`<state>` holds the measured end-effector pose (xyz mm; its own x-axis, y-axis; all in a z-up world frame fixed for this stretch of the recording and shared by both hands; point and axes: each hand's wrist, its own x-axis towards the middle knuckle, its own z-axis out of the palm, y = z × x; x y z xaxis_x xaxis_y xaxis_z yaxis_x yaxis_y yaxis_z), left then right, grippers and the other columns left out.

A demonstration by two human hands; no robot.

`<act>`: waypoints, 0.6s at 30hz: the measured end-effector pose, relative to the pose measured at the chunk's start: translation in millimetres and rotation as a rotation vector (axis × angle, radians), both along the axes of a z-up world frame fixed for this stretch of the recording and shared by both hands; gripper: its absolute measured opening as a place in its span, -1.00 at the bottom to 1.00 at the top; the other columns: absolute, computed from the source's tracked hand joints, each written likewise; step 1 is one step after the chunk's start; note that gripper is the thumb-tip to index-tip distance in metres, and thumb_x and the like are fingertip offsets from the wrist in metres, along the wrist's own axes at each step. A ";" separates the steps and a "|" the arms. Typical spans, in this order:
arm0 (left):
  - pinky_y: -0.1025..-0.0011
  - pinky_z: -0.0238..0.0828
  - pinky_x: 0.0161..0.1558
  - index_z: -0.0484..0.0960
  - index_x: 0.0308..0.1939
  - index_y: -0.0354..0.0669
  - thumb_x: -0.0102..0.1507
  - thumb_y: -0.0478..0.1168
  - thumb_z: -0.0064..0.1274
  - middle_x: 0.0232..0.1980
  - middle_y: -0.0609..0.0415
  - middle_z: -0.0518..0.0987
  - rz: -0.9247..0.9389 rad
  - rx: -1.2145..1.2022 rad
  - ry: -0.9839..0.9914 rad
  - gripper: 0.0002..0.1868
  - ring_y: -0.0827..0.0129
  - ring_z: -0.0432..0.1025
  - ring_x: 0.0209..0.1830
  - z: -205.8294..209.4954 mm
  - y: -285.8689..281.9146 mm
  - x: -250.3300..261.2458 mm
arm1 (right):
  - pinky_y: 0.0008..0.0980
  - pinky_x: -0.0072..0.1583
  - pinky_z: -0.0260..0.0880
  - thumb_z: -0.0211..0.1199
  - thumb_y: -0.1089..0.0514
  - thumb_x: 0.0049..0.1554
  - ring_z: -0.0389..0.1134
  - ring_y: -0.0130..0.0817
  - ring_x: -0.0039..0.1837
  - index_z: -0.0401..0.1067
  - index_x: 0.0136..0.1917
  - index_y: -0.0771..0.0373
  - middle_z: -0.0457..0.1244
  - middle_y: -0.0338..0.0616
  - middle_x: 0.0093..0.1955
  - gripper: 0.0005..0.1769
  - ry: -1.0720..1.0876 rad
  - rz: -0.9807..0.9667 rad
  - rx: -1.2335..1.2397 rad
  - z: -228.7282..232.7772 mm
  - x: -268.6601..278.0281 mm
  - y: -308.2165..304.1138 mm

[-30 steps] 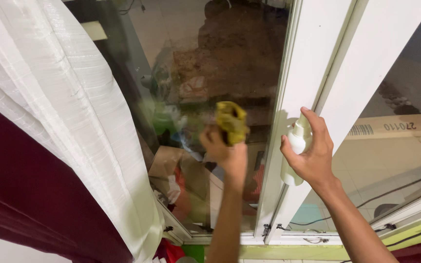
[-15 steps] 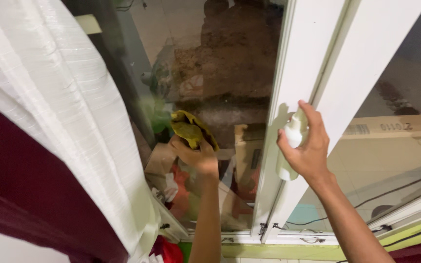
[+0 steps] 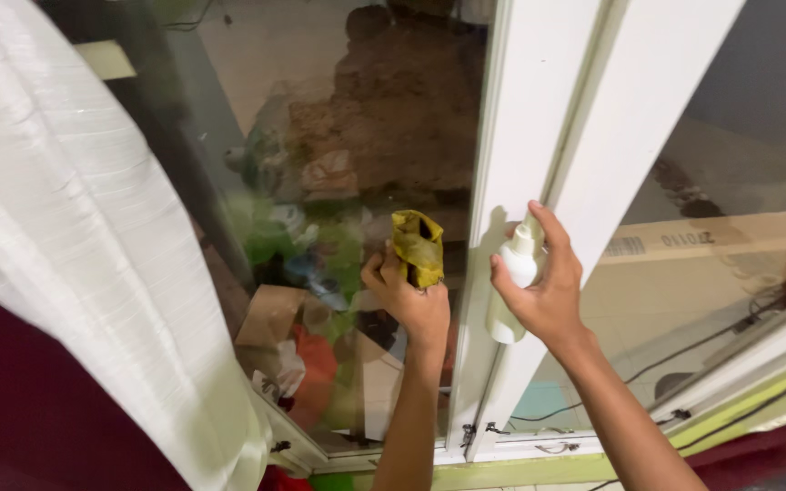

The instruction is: The person wipes the glass surface of a window using a cloth and a spray bottle.

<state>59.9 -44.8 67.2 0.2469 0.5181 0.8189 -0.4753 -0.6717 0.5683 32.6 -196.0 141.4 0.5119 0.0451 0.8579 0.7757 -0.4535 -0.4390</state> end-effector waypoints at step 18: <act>0.03 0.32 0.24 0.40 0.26 -0.36 0.08 -0.38 0.15 0.15 -0.24 0.34 0.119 -0.044 0.107 -0.36 -0.18 0.33 0.15 4.3 93.6 -18.0 | -0.31 0.23 0.43 0.37 0.33 0.15 0.38 -0.31 0.19 0.02 0.64 0.23 0.32 0.00 0.19 -0.10 0.104 0.082 0.147 -3.0 1.7 23.1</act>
